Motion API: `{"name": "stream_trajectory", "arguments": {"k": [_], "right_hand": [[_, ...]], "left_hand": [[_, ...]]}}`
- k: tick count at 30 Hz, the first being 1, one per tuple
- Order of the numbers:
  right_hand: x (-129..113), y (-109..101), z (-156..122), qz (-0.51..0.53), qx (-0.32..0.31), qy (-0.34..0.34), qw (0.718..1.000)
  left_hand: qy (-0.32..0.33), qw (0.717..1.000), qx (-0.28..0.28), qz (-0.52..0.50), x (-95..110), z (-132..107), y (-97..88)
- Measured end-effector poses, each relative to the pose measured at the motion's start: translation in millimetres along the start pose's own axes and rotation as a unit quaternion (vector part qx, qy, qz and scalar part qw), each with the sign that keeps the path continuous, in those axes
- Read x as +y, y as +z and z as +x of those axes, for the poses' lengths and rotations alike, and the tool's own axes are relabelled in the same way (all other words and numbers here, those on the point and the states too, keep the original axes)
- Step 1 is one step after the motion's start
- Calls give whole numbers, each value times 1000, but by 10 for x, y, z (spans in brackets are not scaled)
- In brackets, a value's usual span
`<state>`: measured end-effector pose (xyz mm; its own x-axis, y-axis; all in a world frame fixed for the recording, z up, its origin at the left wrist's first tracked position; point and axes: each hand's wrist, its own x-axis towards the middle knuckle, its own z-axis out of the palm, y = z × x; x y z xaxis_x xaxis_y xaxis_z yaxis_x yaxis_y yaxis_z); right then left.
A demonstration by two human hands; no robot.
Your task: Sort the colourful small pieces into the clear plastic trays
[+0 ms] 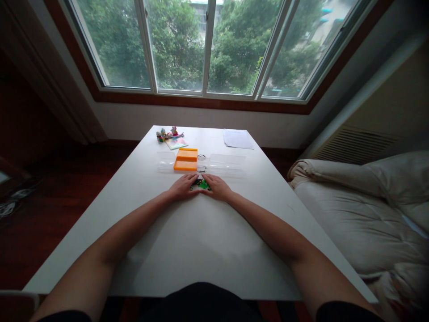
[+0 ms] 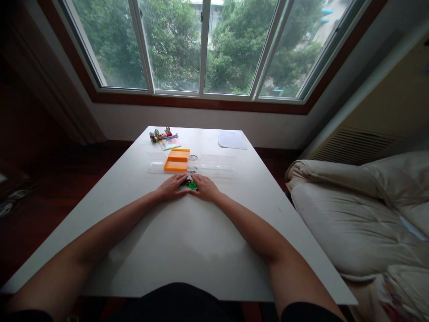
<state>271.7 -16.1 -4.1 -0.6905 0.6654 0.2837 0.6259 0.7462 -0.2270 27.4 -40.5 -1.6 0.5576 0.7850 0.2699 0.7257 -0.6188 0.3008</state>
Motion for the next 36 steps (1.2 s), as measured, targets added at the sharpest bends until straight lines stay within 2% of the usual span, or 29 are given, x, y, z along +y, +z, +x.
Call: {"name": "stream_trajectory", "arguments": {"k": [6,11,15,21,28,36], "right_hand": [[202,-97,36,2,-1,-38,999],[290,-216,-76,-15,-8,-72,997],[307,-261,-115,-45,0,-50,998],[313,-224,-31,-73,-1,-40,997],[293,-219,61,-58,-30,-21,998],[237,-207,144,-44,-35,-4,998]], "left_hand": [[-20,1000,16,-5,-41,59,-5],[-12,1000,-12,8,-135,-62,-139],[-24,999,-14,39,-47,-61,-140],[-20,999,19,45,110,135,-9],[2,1000,19,24,2,261,-25],[4,1000,20,6,-100,221,-124]]}}
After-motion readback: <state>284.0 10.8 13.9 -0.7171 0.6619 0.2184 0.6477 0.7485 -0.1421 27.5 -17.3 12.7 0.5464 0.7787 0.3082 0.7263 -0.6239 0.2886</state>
